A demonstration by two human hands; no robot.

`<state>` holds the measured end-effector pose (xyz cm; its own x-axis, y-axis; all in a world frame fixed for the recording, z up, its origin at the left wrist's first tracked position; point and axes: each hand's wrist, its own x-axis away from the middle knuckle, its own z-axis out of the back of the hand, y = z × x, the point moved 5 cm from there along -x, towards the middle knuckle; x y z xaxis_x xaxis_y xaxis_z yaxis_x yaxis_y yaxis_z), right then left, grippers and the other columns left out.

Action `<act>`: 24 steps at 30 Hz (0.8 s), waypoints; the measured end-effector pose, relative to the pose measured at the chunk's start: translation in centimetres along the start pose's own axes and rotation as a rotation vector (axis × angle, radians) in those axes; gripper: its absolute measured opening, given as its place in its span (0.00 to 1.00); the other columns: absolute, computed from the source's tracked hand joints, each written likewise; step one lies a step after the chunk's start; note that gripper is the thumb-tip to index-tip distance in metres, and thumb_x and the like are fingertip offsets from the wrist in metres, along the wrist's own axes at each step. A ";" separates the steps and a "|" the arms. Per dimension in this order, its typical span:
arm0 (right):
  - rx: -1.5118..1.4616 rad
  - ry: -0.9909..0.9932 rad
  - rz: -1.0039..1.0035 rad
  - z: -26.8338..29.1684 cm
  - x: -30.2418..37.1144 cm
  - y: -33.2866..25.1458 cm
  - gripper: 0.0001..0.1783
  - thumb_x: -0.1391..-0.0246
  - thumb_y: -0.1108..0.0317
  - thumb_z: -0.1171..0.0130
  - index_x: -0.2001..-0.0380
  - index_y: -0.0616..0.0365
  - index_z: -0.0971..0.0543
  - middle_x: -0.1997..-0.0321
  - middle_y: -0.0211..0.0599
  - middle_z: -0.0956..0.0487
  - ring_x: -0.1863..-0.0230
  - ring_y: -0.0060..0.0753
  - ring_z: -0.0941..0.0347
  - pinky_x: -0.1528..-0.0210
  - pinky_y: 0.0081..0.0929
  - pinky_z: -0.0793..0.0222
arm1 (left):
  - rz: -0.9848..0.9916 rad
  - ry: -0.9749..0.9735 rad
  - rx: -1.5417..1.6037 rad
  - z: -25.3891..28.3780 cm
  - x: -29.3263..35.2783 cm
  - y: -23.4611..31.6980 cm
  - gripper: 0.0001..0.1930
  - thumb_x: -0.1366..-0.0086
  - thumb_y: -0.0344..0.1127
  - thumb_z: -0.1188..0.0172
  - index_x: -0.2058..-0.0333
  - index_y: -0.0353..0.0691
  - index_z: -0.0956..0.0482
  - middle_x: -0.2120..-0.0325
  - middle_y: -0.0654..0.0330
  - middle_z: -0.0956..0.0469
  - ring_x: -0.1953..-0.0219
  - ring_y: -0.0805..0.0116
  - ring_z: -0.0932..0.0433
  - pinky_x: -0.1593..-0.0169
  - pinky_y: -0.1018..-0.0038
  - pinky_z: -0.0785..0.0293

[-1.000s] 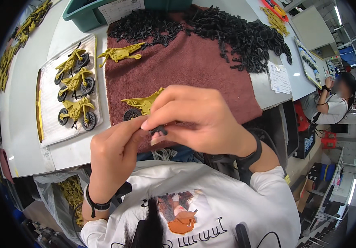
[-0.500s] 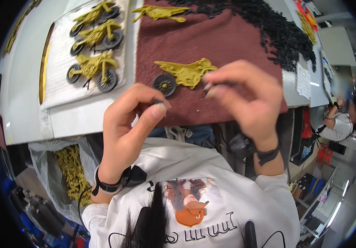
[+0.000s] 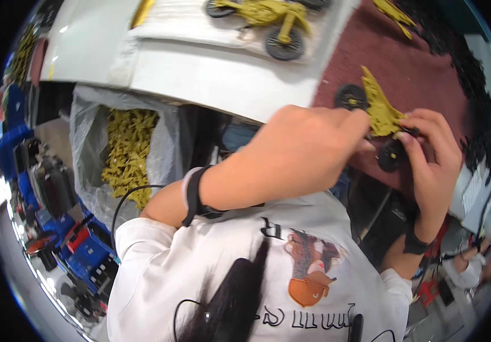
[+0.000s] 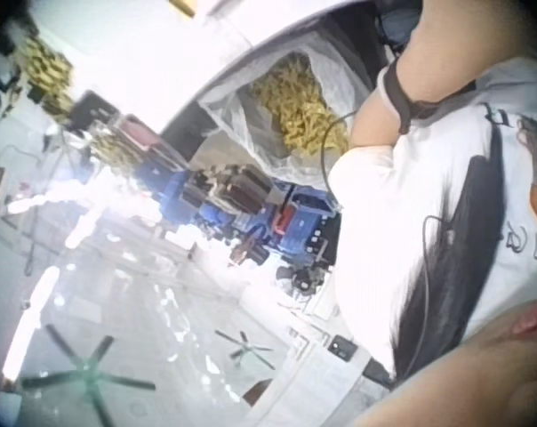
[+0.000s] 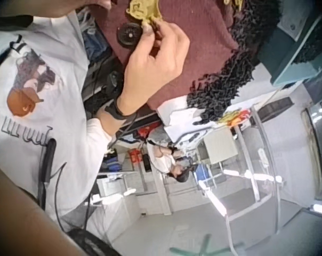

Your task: Assembling small plastic toy motorcycle components at a workstation.

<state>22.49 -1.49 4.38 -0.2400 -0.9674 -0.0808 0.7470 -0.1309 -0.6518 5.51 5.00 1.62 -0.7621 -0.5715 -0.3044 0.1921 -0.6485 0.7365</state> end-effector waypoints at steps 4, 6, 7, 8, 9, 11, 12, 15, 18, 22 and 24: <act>-0.035 -0.031 0.069 0.5 0.0 -0.2 0.08 0.56 0.81 0.39 0.69 0.63 0.20 0.66 0.36 0.22 0.69 0.25 0.26 0.67 0.18 0.33 | 0.024 -0.023 -0.169 0.0 -0.1 0.4 0.10 0.43 0.31 0.37 0.74 0.38 0.31 0.84 0.55 0.30 0.83 0.55 0.28 0.80 0.64 0.35; -0.034 -0.042 0.021 1.2 0.2 0.1 0.08 0.55 0.81 0.40 0.67 0.64 0.20 0.65 0.35 0.22 0.66 0.24 0.26 0.64 0.18 0.33 | 0.050 -0.056 -0.179 0.2 -0.5 0.5 0.10 0.42 0.32 0.37 0.75 0.39 0.31 0.85 0.55 0.30 0.84 0.54 0.29 0.80 0.65 0.36; -0.055 -0.063 0.000 1.6 0.3 0.4 0.08 0.54 0.81 0.41 0.66 0.65 0.20 0.64 0.35 0.22 0.62 0.23 0.27 0.60 0.17 0.33 | 0.033 -0.072 -0.211 0.1 -0.8 0.6 0.10 0.42 0.32 0.38 0.76 0.39 0.30 0.86 0.55 0.31 0.84 0.53 0.30 0.80 0.65 0.37; -0.044 -0.057 -0.016 1.8 0.4 0.5 0.08 0.54 0.81 0.41 0.66 0.65 0.20 0.64 0.35 0.22 0.62 0.23 0.27 0.60 0.17 0.33 | 0.033 -0.094 -0.245 -0.1 -0.9 0.5 0.09 0.42 0.33 0.38 0.74 0.39 0.29 0.85 0.56 0.30 0.84 0.53 0.30 0.80 0.65 0.37; -0.059 -0.062 -0.036 2.0 0.5 0.7 0.08 0.53 0.81 0.41 0.66 0.66 0.21 0.65 0.35 0.22 0.62 0.23 0.26 0.59 0.18 0.33 | 0.023 -0.115 -0.261 -0.4 -1.0 0.5 0.08 0.42 0.33 0.38 0.74 0.39 0.29 0.84 0.56 0.29 0.83 0.54 0.30 0.80 0.65 0.37; -0.079 -0.054 -0.045 2.2 0.7 1.0 0.09 0.52 0.80 0.41 0.65 0.67 0.21 0.66 0.34 0.21 0.62 0.23 0.26 0.56 0.18 0.32 | 0.009 -0.139 -0.269 -1.0 -1.1 0.6 0.08 0.42 0.33 0.38 0.74 0.39 0.28 0.83 0.57 0.29 0.83 0.55 0.29 0.80 0.66 0.36; -0.074 -0.052 -0.053 2.4 0.8 1.2 0.09 0.52 0.80 0.41 0.65 0.67 0.21 0.66 0.34 0.21 0.62 0.23 0.26 0.56 0.18 0.32 | -0.001 -0.150 -0.287 -1.2 -1.1 0.7 0.08 0.42 0.33 0.38 0.74 0.39 0.28 0.83 0.58 0.28 0.83 0.56 0.29 0.80 0.66 0.36; -0.064 -0.044 -0.045 2.8 0.8 1.6 0.09 0.52 0.80 0.41 0.64 0.66 0.21 0.65 0.34 0.21 0.62 0.23 0.26 0.55 0.17 0.33 | -0.018 -0.154 -0.318 -1.8 -1.2 1.1 0.07 0.42 0.33 0.38 0.73 0.39 0.28 0.83 0.59 0.28 0.82 0.57 0.28 0.80 0.66 0.36; -0.071 -0.066 -0.040 3.1 0.7 2.1 0.08 0.51 0.80 0.40 0.65 0.66 0.21 0.64 0.33 0.21 0.62 0.21 0.27 0.55 0.16 0.34 | -0.021 -0.152 -0.349 -2.3 -1.3 1.4 0.07 0.42 0.33 0.39 0.73 0.39 0.27 0.83 0.59 0.27 0.83 0.57 0.28 0.80 0.66 0.36; -0.158 -0.058 -0.128 3.5 0.1 2.7 0.11 0.51 0.79 0.40 0.62 0.65 0.21 0.64 0.31 0.22 0.62 0.18 0.28 0.56 0.15 0.34 | 0.042 -0.157 -0.355 -2.7 -1.3 1.8 0.07 0.41 0.33 0.41 0.76 0.40 0.28 0.83 0.59 0.27 0.83 0.57 0.28 0.80 0.65 0.36; -0.151 -0.055 -0.145 3.5 -0.8 3.0 0.12 0.52 0.78 0.40 0.61 0.64 0.22 0.64 0.30 0.22 0.62 0.17 0.28 0.57 0.15 0.33 | 0.050 -0.159 -0.356 -2.9 -1.2 1.8 0.08 0.41 0.33 0.41 0.77 0.40 0.29 0.84 0.59 0.27 0.83 0.57 0.27 0.80 0.65 0.35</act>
<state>27.07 -1.90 5.14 -0.3011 -0.9516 0.0610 0.6046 -0.2399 -0.7596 8.55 3.04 1.49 -0.8271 -0.5400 -0.1559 0.4126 -0.7717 0.4839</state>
